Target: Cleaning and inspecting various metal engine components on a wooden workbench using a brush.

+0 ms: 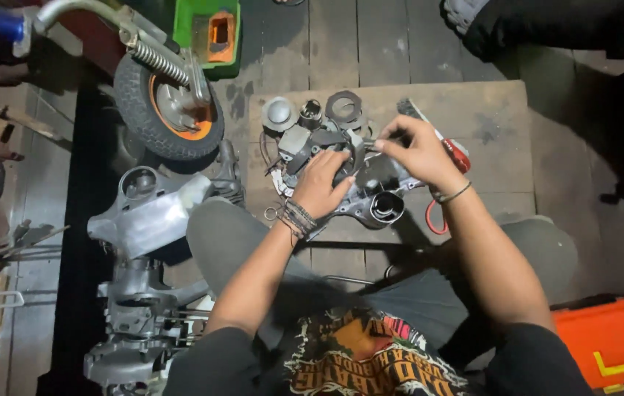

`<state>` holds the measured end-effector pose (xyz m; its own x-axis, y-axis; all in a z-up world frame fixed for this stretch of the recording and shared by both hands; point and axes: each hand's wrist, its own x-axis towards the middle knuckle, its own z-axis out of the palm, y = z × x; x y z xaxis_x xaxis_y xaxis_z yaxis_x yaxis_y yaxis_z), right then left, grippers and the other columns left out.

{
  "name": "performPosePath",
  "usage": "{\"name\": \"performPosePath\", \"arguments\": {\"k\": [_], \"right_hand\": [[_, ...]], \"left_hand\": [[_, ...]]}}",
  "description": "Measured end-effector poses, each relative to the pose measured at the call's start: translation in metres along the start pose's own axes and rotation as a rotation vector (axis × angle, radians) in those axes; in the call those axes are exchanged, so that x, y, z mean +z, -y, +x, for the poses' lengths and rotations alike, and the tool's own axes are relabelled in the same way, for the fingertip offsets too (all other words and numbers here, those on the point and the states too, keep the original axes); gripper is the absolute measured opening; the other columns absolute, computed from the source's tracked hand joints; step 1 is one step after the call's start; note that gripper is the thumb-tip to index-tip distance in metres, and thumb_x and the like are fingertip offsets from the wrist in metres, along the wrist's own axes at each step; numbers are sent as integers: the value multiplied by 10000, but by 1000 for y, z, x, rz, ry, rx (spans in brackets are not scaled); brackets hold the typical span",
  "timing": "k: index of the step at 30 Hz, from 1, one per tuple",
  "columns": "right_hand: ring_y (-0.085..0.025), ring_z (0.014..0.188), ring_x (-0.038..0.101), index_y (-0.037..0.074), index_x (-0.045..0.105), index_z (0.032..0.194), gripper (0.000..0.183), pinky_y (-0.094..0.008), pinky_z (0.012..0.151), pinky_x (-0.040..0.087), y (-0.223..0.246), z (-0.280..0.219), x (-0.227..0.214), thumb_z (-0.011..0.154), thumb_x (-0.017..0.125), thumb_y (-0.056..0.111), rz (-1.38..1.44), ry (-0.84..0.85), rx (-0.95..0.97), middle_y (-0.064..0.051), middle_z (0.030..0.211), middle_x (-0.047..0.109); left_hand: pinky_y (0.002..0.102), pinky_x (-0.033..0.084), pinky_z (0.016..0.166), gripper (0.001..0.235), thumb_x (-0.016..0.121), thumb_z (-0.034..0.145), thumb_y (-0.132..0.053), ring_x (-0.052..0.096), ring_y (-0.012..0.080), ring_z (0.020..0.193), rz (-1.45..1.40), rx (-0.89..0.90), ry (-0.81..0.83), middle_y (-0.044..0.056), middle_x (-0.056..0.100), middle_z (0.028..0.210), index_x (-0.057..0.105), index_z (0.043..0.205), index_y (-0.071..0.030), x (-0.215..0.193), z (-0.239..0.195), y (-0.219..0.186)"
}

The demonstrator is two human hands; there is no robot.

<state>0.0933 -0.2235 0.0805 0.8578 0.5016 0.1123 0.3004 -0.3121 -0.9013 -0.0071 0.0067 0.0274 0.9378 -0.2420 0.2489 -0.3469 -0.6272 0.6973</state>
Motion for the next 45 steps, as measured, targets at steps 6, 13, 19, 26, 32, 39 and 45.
{"name": "performPosePath", "arguments": {"k": [6, 13, 19, 26, 32, 39, 45], "right_hand": [[-311, 889, 715, 94, 747, 957, 136, -402, 795, 535, 10, 3, -6, 877, 835, 161, -137, -66, 20, -126, 853, 734], [-252, 929, 699, 61, 731, 999, 178, -416, 843, 544, 6, -4, 0, 871, 830, 136, 22, -31, 57, -141, 920, 740], [-246, 915, 670, 49, 722, 1000, 136, -398, 830, 531, 16, -9, 0, 898, 803, 90, 9, -84, 8, -152, 893, 705], [-347, 861, 680, 38, 723, 960, 178, -432, 768, 544, 4, 1, 1, 860, 850, 111, -166, -116, -79, -154, 840, 680], [-340, 833, 657, 45, 706, 926, 178, -438, 761, 530, 4, 0, 8, 843, 851, 106, -202, -81, -107, -122, 781, 665], [-250, 880, 668, 63, 719, 944, 174, -382, 804, 517, 7, -3, 15, 865, 862, 123, 6, -65, -99, -120, 811, 678], [-221, 889, 656, 45, 704, 1007, 140, -363, 823, 520, -15, -5, -3, 916, 798, 96, 3, -111, 19, -140, 854, 689]], "left_hand": [[547, 363, 1129, 334, 646, 965, -227, 616, 392, 1117, -115, -39, -105, 167, 625, 1058, 584, 1218, -18, 6, 16, -8], [541, 304, 1169, 359, 649, 976, -246, 620, 374, 1144, -23, 13, -95, 166, 629, 1105, 576, 1237, -11, 6, 17, -19], [543, 324, 1161, 336, 653, 968, -239, 627, 376, 1124, -40, 2, -109, 158, 631, 1074, 587, 1217, -23, 20, 8, -2], [560, 307, 1169, 356, 647, 973, -254, 625, 378, 1131, 8, -12, -113, 168, 636, 1110, 576, 1230, -18, 2, 6, -9], [565, 303, 1172, 336, 646, 980, -254, 625, 375, 1113, 12, 15, -128, 161, 630, 1074, 583, 1222, -28, 8, 3, -12], [551, 282, 1190, 360, 640, 988, -281, 619, 356, 1168, 62, 5, -82, 149, 636, 1123, 576, 1237, -29, 11, 8, -9], [557, 309, 1170, 352, 653, 965, -260, 636, 362, 1113, 2, 32, -92, 129, 633, 1071, 570, 1239, -55, 15, 5, -7]]}}
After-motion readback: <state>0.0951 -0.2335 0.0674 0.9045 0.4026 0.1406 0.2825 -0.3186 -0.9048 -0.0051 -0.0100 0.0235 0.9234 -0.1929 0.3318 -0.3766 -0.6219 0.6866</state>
